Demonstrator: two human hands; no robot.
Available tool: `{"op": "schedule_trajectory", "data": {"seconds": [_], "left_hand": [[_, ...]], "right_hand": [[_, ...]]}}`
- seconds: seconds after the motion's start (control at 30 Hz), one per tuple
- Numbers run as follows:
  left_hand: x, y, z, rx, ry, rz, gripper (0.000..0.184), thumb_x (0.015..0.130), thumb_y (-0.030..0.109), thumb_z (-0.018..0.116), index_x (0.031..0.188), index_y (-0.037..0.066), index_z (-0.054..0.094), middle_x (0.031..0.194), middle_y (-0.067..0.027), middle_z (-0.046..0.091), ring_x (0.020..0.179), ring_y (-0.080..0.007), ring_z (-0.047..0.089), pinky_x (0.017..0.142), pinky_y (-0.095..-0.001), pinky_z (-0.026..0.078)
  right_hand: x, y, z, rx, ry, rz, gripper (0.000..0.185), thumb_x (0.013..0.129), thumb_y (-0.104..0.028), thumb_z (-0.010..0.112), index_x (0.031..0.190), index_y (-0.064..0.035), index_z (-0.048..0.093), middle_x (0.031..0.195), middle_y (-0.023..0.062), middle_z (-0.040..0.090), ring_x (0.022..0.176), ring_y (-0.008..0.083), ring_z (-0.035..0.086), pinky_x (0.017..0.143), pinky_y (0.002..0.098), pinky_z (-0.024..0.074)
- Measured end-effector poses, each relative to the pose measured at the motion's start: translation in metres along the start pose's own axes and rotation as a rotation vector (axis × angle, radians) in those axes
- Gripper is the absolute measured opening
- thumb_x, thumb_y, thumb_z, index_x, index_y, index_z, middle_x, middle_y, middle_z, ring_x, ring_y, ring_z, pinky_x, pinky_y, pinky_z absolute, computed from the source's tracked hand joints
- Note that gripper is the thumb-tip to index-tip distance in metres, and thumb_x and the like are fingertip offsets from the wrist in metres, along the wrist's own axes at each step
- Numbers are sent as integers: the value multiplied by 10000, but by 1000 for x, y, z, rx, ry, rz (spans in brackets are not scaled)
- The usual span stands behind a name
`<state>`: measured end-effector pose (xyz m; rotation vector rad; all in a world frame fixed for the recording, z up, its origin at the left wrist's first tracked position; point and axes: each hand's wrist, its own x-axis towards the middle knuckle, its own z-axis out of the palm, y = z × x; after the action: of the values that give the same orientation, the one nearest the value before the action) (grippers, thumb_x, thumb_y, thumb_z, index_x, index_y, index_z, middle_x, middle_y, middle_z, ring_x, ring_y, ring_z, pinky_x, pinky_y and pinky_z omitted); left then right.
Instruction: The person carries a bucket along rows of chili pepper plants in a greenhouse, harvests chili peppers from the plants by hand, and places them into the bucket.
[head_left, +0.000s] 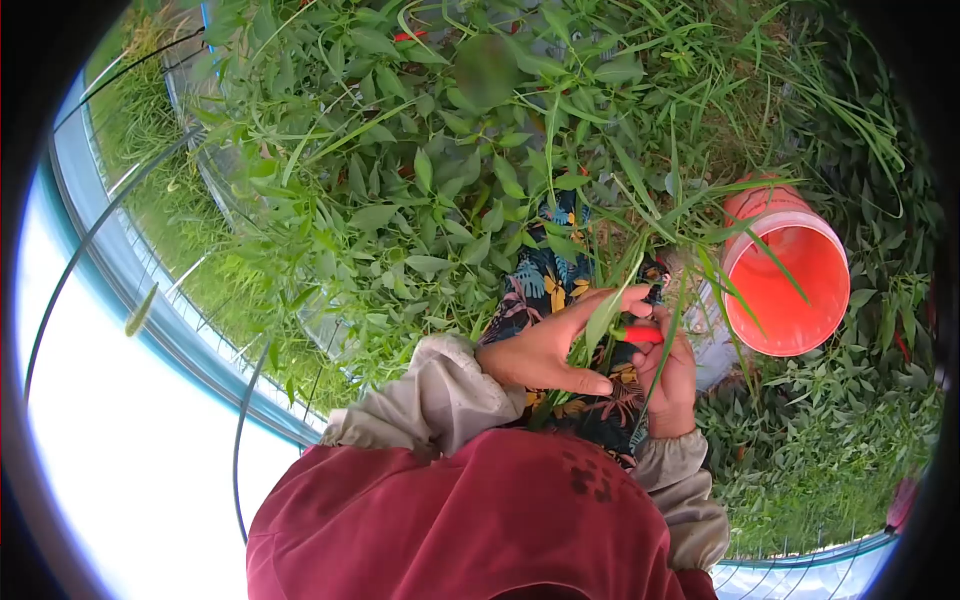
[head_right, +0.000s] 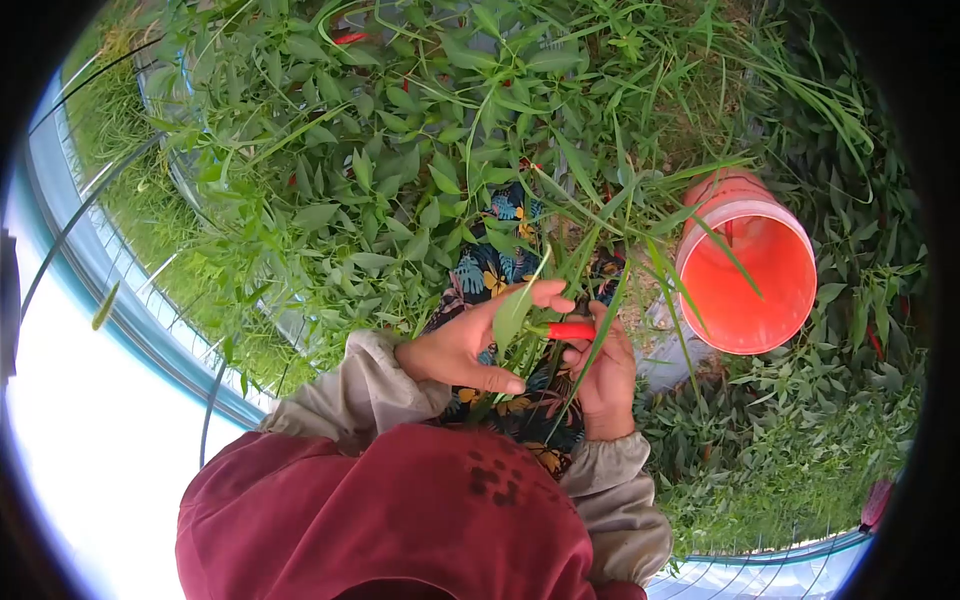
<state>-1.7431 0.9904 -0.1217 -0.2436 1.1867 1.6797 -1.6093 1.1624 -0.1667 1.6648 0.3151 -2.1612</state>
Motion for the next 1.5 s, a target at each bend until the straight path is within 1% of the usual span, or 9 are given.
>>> {"op": "schedule_trajectory", "data": {"seconds": [0.07, 0.17, 0.37, 0.57, 0.8, 1.0, 1.1, 1.43, 1.5], "left_hand": [[16, 4, -27, 19, -52, 14, 562, 807, 123, 638, 1300, 5, 396, 1319, -141, 447, 1284, -237, 358, 1090, -394, 211], [56, -10, -124, -73, 593, 108, 233, 854, 1, 517, 1084, -11, 555, 1026, -110, 614, 968, -195, 584, 883, -331, 461], [96, -50, -328, 1037, 766, 211, 249, 852, 63, 508, 1089, 18, 570, 945, -60, 635, 833, -127, 590, 738, -261, 476], [116, -30, -311, 698, 941, -394, 272, 890, 190, 456, 1045, 27, 609, 742, -102, 647, 533, -189, 554, 534, -324, 462], [139, -37, -333, 465, 1061, -318, 302, 861, 312, 500, 1012, 75, 609, 652, -85, 629, 406, -168, 503, 417, -312, 420], [145, -32, -365, -39, 664, -487, 235, 849, 334, 547, 933, 117, 576, 695, -10, 546, 496, -126, 468, 394, -277, 366], [141, -42, -344, -122, 897, -452, 220, 848, 329, 568, 929, 126, 543, 665, -10, 494, 496, -114, 427, 384, -255, 328], [123, -54, -323, 447, 1017, -374, 212, 830, 270, 601, 867, 64, 629, 612, -30, 590, 418, -91, 474, 376, -269, 370], [118, -66, -343, 550, 946, -329, 208, 787, 178, 604, 940, 40, 632, 730, -94, 651, 527, -182, 587, 464, -344, 454]], "right_hand": [[-11, -17, -46, 71, 80, -88, 294, 928, -194, 485, 1162, -17, 472, 964, 125, 632, 782, 181, 640, 609, 282, 537], [-28, -52, -116, 15, 335, -207, 275, 928, -182, 482, 1149, -18, 494, 973, 108, 638, 783, 189, 639, 609, 270, 521], [-34, -120, -214, 27, 407, -403, 270, 930, -186, 488, 1117, 7, 515, 981, 119, 639, 845, 210, 636, 672, 288, 534], [-13, -121, -159, 298, 548, -372, 442, 934, -292, 488, 1230, 28, 414, 1293, 205, 434, 1100, 298, 524, 887, 340, 488], [12, -8, -99, -207, 349, -38, 375, 925, -225, 506, 1221, -2, 452, 1004, 144, 609, 853, 209, 614, 709, 304, 523], [28, 24, -53, -217, 289, 60, 279, 912, -172, 533, 1125, 7, 530, 898, 122, 635, 746, 180, 626, 654, 287, 530], [37, 24, -53, -220, 289, 39, 247, 905, -154, 546, 1094, 5, 553, 856, 106, 642, 711, 169, 627, 619, 277, 528], [44, 16, -69, -266, 309, -45, 264, 904, -160, 547, 1104, 11, 528, 843, 102, 625, 689, 172, 612, 607, 284, 514], [42, 18, -69, -259, 307, -41, 269, 901, -165, 553, 1104, 10, 529, 843, 100, 626, 692, 172, 612, 606, 284, 514]]}}
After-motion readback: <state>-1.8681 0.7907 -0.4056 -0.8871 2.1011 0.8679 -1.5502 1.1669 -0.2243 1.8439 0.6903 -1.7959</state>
